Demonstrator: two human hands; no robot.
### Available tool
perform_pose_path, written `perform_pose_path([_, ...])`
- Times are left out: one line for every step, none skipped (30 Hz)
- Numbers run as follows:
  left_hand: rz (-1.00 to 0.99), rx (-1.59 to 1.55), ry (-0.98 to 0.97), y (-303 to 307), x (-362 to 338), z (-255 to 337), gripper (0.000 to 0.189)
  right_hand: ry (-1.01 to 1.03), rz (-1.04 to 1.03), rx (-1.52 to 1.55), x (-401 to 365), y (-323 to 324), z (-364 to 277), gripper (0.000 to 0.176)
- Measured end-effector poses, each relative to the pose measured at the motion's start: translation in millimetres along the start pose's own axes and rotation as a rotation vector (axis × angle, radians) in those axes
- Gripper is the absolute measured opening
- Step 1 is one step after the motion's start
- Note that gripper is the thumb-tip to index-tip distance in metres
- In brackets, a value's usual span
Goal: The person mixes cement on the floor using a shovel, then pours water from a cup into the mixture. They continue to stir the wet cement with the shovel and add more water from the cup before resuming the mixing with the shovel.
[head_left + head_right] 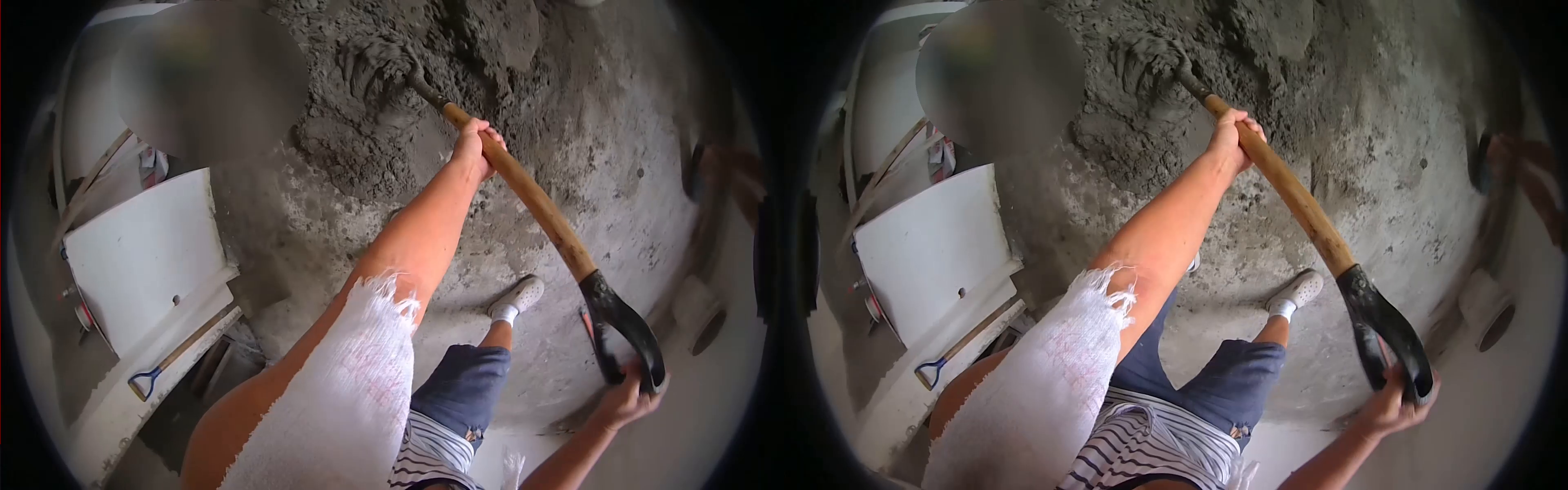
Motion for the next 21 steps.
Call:
perform_pose_path([-0.117,-0.104,0.007,-16,-16,10,0.012,0.392,0.04,-0.129,10,9,-30,0.014])
perform_pose_path([-0.232,-0.208,0.014,-29,-34,19,0.013,0.53,-0.041,0.072,16,11,-67,0.012])
perform_pose_path([-0.243,-0.303,0.039,-37,-64,28,0.012,0.665,-0.25,0.099,21,13,-110,0.015])
perform_pose_path([-0.211,-0.238,-0.024,-33,-78,38,0.011,0.87,-0.402,0.07,16,17,-129,0.019])
perform_pose_path([-0.089,-0.074,-0.105,-21,-96,45,0.011,1.063,-0.566,0.071,9,22,-146,0.022])
perform_pose_path([0.029,0.088,-0.185,-11,-115,50,0.011,1.336,-0.66,0.008,-5,24,-146,0.026])
perform_pose_path([0.101,0.194,-0.165,5,-116,55,0.01,1.306,-0.866,0.023,-23,19,-145,0.023])
perform_pose_path([0.176,0.302,-0.143,30,-106,53,0.01,1.262,-1.072,0.035,-46,11,-138,0.021])
perform_pose_path([0.244,0.417,-0.161,49,-98,43,0.011,1.156,-1.225,-0.021,-67,8,-109,0.019])
perform_pose_path([0.314,0.533,-0.18,68,-92,33,0.011,1.04,-1.37,-0.078,-92,9,-74,0.016])
perform_pose_path([0.352,0.552,-0.181,95,-80,15,0.011,0.957,-1.453,-0.138,-108,16,-47,0.013])
perform_pose_path([0.379,0.568,-0.187,106,-74,-3,0.01,0.882,-1.522,-0.205,-112,23,-24,0.011])
perform_pose_path([0.356,0.567,-0.222,99,-99,-18,0.01,0.889,-1.613,-0.28,-117,37,-6,0.011])
perform_pose_path([0.349,0.572,-0.236,104,-130,-44,0.011,0.87,-1.722,-0.359,-125,59,11,0.012])
perform_pose_path([0.336,0.533,-0.257,118,-145,-70,0.011,0.812,-1.806,-0.474,-126,75,22,0.013])
perform_pose_path([0.314,0.491,-0.298,120,-147,-80,0.011,0.822,-1.807,-0.473,-126,64,28,0.013])
perform_pose_path([0.334,0.492,-0.282,120,-133,-75,0.013,0.834,-1.72,-0.448,-127,55,34,0.014])
perform_pose_path([0.412,0.533,-0.152,120,-109,-59,0.013,0.838,-1.68,-0.445,-126,56,42,0.014])
perform_pose_path([0.385,0.524,-0.182,119,-96,-61,0.014,0.841,-1.641,-0.441,-125,57,50,0.015])
perform_pose_path([0.366,0.528,-0.219,116,-95,-57,0.014,0.817,-1.744,-0.487,-133,65,60,0.018])
perform_pose_path([0.353,0.53,-0.245,124,-108,-72,0.014,0.805,-1.836,-0.533,-140,73,74,0.021])
Point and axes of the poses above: each hand's wrist, its own x-axis towards the middle knuckle, its own y-axis out of the back of the hand, z = x × y, the point moved 4 cm from there along x, towards the middle knuckle, and after that the axes turned 12 degrees about z, right-handed, at the moved point
